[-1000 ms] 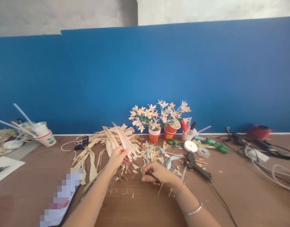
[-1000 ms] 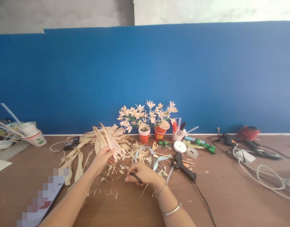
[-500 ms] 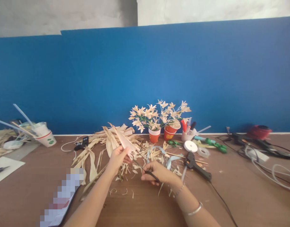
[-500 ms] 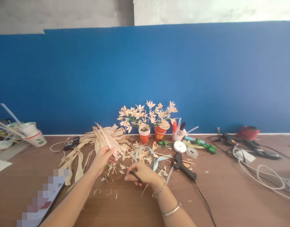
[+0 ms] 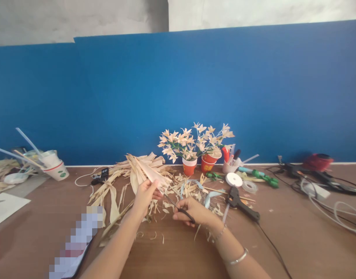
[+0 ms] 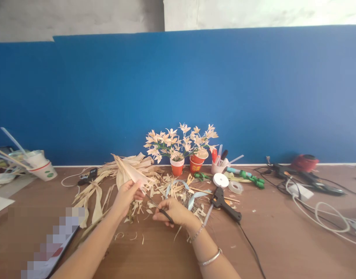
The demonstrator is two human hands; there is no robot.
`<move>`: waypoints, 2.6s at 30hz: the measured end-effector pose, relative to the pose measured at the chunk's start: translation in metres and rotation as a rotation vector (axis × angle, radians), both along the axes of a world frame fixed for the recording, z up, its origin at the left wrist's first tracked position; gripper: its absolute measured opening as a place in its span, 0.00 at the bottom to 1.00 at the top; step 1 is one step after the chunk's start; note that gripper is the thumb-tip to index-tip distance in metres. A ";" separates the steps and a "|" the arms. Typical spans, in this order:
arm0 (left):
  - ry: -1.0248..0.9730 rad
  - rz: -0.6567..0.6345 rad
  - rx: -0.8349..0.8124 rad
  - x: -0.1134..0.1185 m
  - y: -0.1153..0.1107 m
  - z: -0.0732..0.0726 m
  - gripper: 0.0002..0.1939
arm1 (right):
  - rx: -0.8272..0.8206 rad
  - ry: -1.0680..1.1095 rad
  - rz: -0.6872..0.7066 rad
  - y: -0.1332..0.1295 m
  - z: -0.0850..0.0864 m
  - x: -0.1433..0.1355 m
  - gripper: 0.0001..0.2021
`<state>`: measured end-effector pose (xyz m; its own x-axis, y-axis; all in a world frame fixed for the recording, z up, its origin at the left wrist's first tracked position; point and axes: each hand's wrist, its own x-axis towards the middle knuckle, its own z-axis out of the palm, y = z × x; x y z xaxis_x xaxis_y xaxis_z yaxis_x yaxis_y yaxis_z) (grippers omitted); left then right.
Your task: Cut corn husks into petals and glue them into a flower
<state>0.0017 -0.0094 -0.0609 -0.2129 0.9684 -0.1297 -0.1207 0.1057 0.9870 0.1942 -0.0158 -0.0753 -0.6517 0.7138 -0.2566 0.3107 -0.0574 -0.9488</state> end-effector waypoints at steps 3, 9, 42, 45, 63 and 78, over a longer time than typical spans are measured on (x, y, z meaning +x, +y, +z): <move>-0.033 0.031 0.004 0.004 -0.001 0.000 0.17 | -0.011 0.008 -0.023 0.000 0.000 -0.001 0.17; -0.075 0.065 0.010 0.009 -0.004 -0.002 0.18 | 0.004 0.029 -0.031 0.000 -0.003 -0.003 0.16; -0.426 0.237 -0.019 0.027 -0.010 -0.010 0.16 | 0.000 0.064 -0.100 -0.003 -0.008 -0.012 0.17; -0.415 0.244 -0.024 0.027 -0.010 -0.009 0.16 | -0.006 0.062 -0.093 -0.003 -0.009 -0.012 0.17; -0.194 0.225 0.022 0.011 0.000 -0.017 0.16 | -0.066 0.027 0.030 0.002 -0.001 0.004 0.16; 0.172 -0.042 -0.129 -0.003 0.006 -0.015 0.17 | -0.078 -0.081 0.075 0.008 0.000 0.013 0.13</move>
<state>-0.0018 -0.0036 -0.0758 -0.2026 0.9547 -0.2180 0.0553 0.2334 0.9708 0.2074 -0.0083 -0.0753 -0.6773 0.6397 -0.3633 0.3924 -0.1037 -0.9139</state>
